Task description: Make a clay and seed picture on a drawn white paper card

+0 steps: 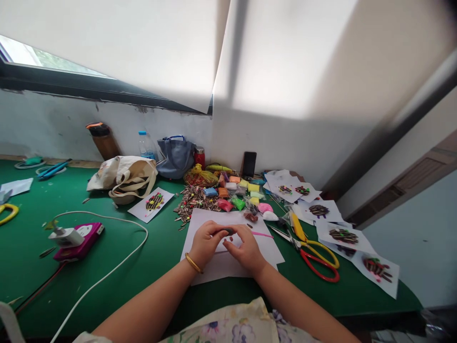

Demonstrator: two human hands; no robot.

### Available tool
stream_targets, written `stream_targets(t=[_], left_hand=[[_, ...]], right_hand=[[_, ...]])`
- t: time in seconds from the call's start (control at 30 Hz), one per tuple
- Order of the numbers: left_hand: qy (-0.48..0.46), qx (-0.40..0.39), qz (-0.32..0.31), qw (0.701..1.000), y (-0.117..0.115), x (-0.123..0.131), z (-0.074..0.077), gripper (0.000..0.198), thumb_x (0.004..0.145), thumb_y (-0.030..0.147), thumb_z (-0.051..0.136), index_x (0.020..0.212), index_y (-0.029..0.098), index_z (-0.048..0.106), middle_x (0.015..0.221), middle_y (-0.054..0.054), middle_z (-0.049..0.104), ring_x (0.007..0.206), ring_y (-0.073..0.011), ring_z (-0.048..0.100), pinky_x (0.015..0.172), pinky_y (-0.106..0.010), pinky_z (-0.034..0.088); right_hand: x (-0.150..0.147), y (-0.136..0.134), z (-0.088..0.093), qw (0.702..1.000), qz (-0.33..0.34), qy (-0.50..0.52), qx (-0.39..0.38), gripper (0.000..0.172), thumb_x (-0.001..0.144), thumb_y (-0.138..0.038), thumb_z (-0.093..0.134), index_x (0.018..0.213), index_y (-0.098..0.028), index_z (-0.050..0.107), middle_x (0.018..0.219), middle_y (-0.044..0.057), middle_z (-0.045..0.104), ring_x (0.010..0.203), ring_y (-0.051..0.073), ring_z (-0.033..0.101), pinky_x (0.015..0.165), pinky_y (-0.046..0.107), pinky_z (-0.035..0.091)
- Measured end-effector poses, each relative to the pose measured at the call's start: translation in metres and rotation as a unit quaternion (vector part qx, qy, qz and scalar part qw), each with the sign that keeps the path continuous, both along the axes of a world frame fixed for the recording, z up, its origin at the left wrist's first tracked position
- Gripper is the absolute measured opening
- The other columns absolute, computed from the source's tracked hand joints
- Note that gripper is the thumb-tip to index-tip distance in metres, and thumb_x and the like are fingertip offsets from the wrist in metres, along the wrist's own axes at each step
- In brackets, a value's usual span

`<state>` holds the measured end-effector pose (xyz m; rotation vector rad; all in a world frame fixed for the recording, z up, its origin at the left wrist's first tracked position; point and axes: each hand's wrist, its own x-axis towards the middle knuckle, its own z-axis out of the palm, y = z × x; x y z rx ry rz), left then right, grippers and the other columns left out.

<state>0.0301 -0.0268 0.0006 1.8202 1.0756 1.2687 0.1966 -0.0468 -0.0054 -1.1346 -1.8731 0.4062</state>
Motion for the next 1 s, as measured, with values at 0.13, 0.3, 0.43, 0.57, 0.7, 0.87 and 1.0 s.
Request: stream_targets(t=[0.13,0.3,0.43,0.57,0.7,0.87,1.0], left_hand=[[-0.050,-0.035,-0.024,0.998,0.0003,0.0016,-0.0029,0.016,0.081,0.029,0.064,0.093,0.023,0.074,0.090,-0.006,0.069,0.086,-0.0203,0.062,0.080,-0.033,0.048],[0.007,-0.005,-0.014,1.000,-0.0046,0.0025,-0.0043,0.044,0.079,0.031,0.068,0.122,0.028,0.062,0.098,-0.005,0.064,0.084,-0.0183,0.059,0.078,-0.033,0.049],[0.046,0.036,-0.013,0.998,-0.0060,0.0018,-0.0010,0.019,0.082,0.030,0.065,0.099,0.026,0.074,0.087,-0.005,0.062,0.085,-0.0187,0.058,0.079,-0.033,0.048],[0.018,0.028,-0.005,0.999,-0.0035,0.0008,0.0017,0.013,0.083,0.031,0.064,0.087,0.024,0.075,0.081,-0.004,0.062,0.080,-0.0177,0.058,0.075,-0.031,0.048],[-0.009,0.014,-0.019,1.000,-0.0015,0.0002,0.0006,0.023,0.082,0.030,0.065,0.104,0.026,0.072,0.083,-0.004,0.063,0.081,-0.0178,0.058,0.076,-0.031,0.048],[0.037,0.040,-0.016,0.998,-0.0038,-0.0003,0.0009,0.042,0.079,0.032,0.069,0.120,0.028,0.065,0.098,-0.006,0.062,0.091,-0.0201,0.057,0.082,-0.034,0.048],[0.049,0.035,-0.015,0.998,-0.0051,0.0000,0.0042,0.014,0.083,0.031,0.064,0.089,0.025,0.076,0.081,-0.005,0.062,0.082,-0.0189,0.058,0.077,-0.032,0.048]], right_hand=[[0.0030,0.0016,-0.0013,0.999,0.012,0.040,-0.016,0.034,0.088,-0.041,0.059,0.116,-0.024,0.062,0.104,0.006,0.067,0.096,0.021,0.060,0.086,0.035,0.047],[0.0046,0.0033,-0.0020,0.999,0.027,0.044,-0.011,0.018,0.091,-0.032,0.053,0.094,-0.023,0.068,0.090,0.004,0.068,0.088,0.019,0.060,0.081,0.033,0.046],[0.0009,0.0027,-0.0055,1.000,-0.008,0.003,0.009,0.014,0.086,-0.028,0.056,0.078,-0.021,0.066,0.075,0.002,0.064,0.076,0.018,0.057,0.074,0.032,0.045],[0.0001,0.0025,-0.0041,1.000,0.006,0.029,-0.010,0.014,0.085,-0.030,0.060,0.094,-0.023,0.067,0.085,0.003,0.067,0.082,0.019,0.059,0.078,0.033,0.046],[0.0038,0.0036,-0.0009,0.998,0.041,0.045,-0.015,0.016,0.091,-0.033,0.055,0.093,-0.024,0.068,0.090,0.003,0.068,0.088,0.019,0.060,0.082,0.033,0.046],[0.0039,0.0035,-0.0041,1.000,-0.002,0.006,0.020,0.014,0.087,-0.030,0.057,0.081,-0.021,0.066,0.078,0.002,0.064,0.079,0.019,0.058,0.075,0.032,0.044],[0.0012,0.0023,-0.0047,1.000,-0.006,0.001,0.019,0.013,0.086,-0.031,0.059,0.087,-0.021,0.066,0.081,0.003,0.065,0.081,0.019,0.058,0.078,0.034,0.044]])
